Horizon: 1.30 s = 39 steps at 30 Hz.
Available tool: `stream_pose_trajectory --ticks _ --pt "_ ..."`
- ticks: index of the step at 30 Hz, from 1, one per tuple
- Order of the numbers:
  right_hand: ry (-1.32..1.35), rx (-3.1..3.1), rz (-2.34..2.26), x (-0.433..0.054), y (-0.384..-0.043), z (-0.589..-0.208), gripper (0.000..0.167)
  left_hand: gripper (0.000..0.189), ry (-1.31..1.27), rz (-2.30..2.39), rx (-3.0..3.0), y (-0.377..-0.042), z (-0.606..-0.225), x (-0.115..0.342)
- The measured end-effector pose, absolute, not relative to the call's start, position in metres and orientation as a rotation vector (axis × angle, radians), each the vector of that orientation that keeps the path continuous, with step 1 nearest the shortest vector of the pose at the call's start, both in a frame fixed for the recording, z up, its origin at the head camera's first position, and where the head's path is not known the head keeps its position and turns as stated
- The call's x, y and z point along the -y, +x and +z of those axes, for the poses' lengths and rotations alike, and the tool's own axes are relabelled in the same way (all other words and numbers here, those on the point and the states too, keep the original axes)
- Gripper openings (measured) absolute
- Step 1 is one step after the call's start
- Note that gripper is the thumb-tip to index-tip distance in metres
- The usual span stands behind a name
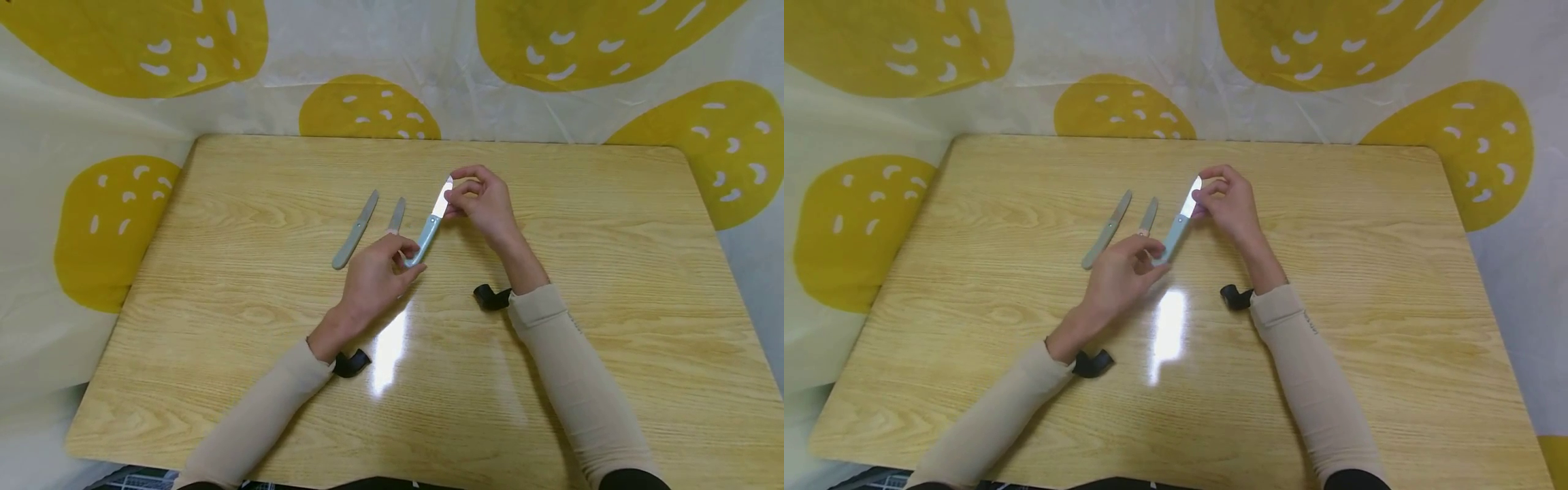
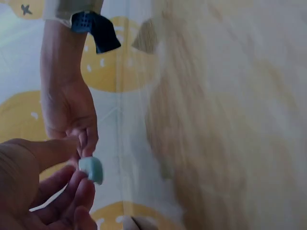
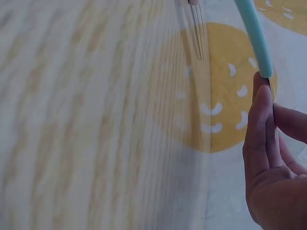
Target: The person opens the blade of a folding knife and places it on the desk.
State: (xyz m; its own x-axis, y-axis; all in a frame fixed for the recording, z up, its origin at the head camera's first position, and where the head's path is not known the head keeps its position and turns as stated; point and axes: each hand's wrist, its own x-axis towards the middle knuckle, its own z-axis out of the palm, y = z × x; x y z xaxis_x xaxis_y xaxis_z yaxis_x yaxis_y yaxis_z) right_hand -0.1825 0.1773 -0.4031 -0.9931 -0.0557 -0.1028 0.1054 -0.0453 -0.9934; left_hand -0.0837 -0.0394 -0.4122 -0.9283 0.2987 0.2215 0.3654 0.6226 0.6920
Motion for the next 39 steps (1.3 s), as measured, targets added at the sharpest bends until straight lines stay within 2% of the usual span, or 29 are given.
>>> stream_pose_trajectory --ticks 6,18,29,39 --pt "0.085 -2.086 -2.167 -0.178 -0.182 -0.402 0.037 0.035 -0.503 -1.158 2.804 -0.083 -0.412 0.035" --pt "0.037 -2.139 -1.992 -0.186 -0.182 -0.404 0.04 0.031 -0.434 -1.313 2.913 -0.081 -0.407 0.026" --pt "-0.036 -2.462 -1.593 -0.19 -0.181 -0.408 0.035 0.031 -0.379 -1.033 3.0 -0.077 -0.41 0.019" --pt "-0.12 -2.579 -1.255 -0.189 -0.183 -0.409 0.041 0.035 -0.44 -0.848 3.01 -0.081 -0.415 0.017"
